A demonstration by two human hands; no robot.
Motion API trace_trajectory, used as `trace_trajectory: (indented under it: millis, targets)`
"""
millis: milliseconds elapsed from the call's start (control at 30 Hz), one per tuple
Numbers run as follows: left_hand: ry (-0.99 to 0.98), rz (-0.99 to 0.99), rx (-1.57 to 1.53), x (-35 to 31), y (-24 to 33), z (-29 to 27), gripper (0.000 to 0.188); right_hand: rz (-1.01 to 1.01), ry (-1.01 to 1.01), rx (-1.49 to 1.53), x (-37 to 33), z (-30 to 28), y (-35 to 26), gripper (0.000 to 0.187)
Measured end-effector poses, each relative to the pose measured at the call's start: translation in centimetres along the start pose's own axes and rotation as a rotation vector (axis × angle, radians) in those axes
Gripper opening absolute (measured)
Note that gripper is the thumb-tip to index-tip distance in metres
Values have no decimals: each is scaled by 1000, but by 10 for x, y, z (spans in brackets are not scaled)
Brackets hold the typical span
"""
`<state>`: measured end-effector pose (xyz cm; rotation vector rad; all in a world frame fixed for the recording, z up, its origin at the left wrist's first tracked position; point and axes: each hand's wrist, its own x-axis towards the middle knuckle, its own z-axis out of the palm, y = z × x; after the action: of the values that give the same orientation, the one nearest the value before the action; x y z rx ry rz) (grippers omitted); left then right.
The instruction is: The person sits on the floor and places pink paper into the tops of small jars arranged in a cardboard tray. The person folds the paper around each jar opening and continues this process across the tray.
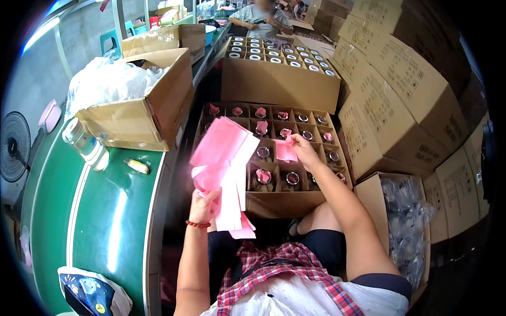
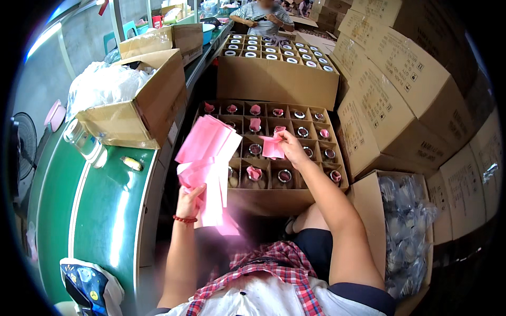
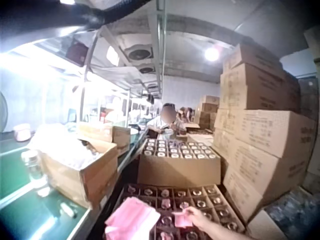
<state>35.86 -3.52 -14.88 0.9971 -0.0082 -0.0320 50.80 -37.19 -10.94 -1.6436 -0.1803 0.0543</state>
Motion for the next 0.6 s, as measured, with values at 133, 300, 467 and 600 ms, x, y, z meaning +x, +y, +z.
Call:
trace_trajectory:
  millis: [133, 300, 467, 600]
  targets:
    - [169, 42, 91, -64, 50, 7, 22, 63, 11, 164, 5, 19, 22, 12]
    - [316, 98, 126, -130, 65, -9, 20, 255, -52, 387, 0, 63, 20, 21]
    - [392, -10, 248, -188, 60, -28, 18, 242, -121, 320, 9, 107, 36, 24]
    - [441, -73, 86, -205, 25, -47, 27, 171, -116, 189, 18, 155, 39, 37]
